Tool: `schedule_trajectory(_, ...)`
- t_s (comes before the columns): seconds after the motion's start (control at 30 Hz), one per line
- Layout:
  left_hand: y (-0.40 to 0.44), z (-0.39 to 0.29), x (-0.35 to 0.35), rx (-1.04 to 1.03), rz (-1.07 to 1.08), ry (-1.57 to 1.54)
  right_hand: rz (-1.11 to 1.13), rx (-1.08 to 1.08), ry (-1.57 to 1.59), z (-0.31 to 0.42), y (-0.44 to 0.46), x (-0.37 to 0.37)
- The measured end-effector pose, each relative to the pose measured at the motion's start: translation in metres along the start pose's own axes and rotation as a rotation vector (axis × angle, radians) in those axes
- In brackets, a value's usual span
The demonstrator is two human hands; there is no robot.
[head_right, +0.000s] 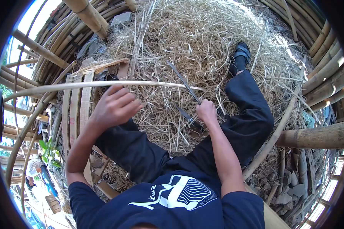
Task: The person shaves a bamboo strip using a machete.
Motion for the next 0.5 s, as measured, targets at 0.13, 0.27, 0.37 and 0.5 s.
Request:
schedule_trajectory(0.13,-0.051,0.066,0.013,0.785,-0.086,-0.598,0.069,0.028,-0.062,0.002,0.004,-0.019)
schedule_trajectory(0.27,-0.093,0.077,0.013,1.014,0.023,-0.909,0.125,-0.028,-0.023,0.001,0.004,-0.017)
schedule_trajectory(0.37,-0.134,0.065,-0.019,0.970,0.374,-0.877,0.107,-0.013,-0.120,-0.004,0.002,-0.020)
schedule_trajectory(0.5,-0.202,0.102,0.006,1.188,-0.064,-0.710,0.062,-0.112,-0.053,-0.022,0.007,-0.013)
Point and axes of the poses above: each hand's wrist, its own y-axis towards the middle knuckle, its own x-axis out of the back of the hand, z = x × y, the point moved 8 cm from there along y, towards the middle knuckle, and after that the axes turned 4 degrees about x, right-handed, at the moved point
